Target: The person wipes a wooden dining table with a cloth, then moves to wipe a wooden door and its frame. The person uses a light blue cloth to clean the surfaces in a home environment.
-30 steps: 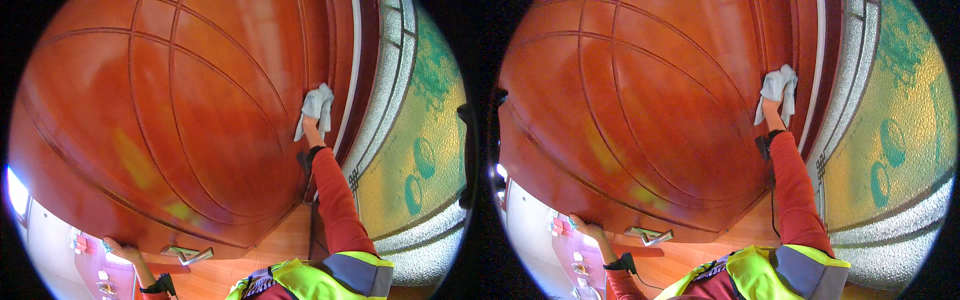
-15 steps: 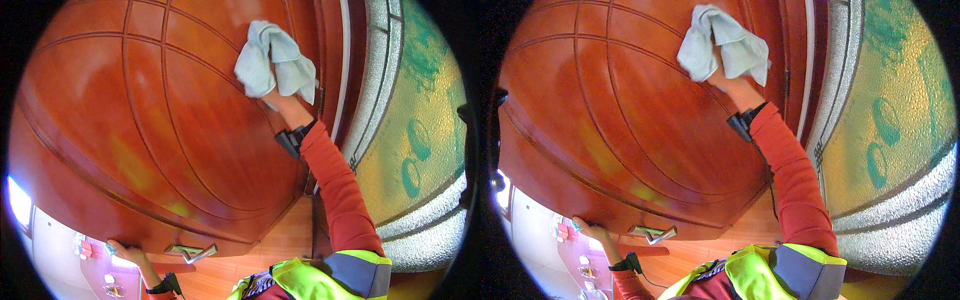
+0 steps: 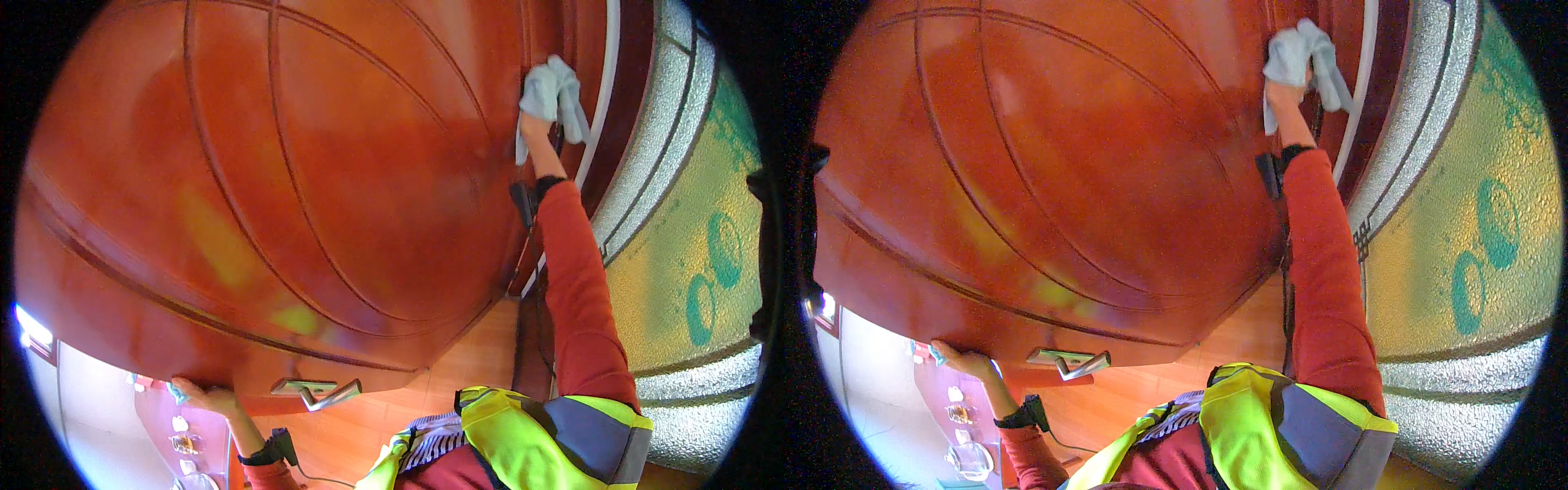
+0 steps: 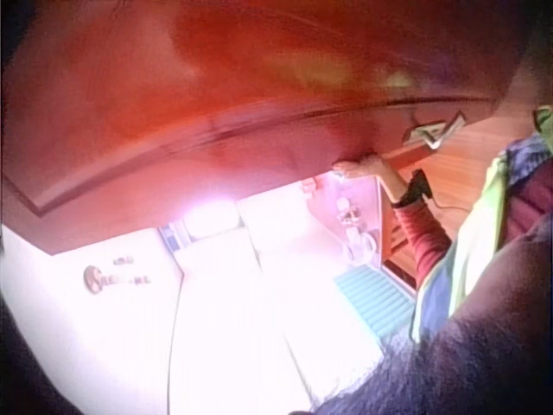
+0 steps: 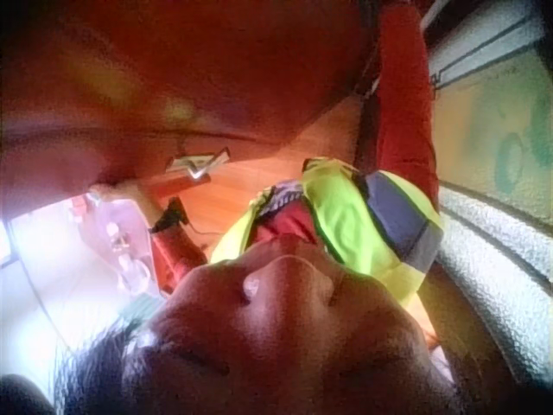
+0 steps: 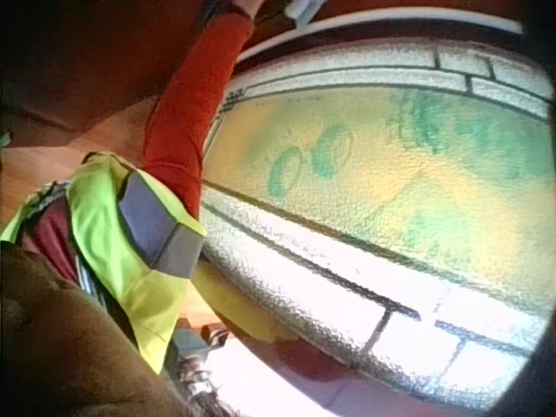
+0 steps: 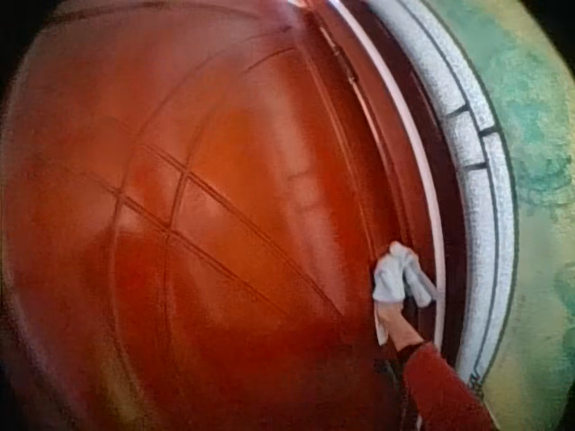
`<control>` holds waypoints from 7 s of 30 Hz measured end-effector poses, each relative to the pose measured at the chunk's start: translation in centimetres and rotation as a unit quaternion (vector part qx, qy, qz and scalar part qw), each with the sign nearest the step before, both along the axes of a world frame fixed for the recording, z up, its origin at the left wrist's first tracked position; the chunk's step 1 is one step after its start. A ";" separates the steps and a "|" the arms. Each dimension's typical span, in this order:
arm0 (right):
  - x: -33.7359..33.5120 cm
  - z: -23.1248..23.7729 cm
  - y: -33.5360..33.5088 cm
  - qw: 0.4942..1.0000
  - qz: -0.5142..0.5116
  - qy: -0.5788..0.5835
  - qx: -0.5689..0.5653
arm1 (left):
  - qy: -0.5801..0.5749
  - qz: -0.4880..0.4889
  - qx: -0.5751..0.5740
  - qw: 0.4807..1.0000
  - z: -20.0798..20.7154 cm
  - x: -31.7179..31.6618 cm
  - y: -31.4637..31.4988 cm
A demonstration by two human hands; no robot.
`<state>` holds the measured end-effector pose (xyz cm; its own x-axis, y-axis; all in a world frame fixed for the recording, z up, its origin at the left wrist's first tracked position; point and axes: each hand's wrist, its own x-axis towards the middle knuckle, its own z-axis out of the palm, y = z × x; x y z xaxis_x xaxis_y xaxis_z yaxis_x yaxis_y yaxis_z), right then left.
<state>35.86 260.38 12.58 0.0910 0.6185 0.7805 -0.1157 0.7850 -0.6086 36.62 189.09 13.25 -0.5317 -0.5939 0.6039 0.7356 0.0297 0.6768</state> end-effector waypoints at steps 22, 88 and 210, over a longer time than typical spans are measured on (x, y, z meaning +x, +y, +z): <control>-0.7 -12.6 -31.8 0.789 0.498 0.319 -0.165 | 0.006 -0.037 -0.129 0.991 0.5 1.7 -0.4; 47.1 5.5 -53.2 0.751 0.582 0.241 -0.200 | 0.159 -0.434 -0.267 0.846 2.4 17.8 -2.2; 53.0 4.2 -46.3 0.887 -0.259 -0.381 0.000 | 0.238 -0.587 -0.476 0.610 4.8 31.3 46.9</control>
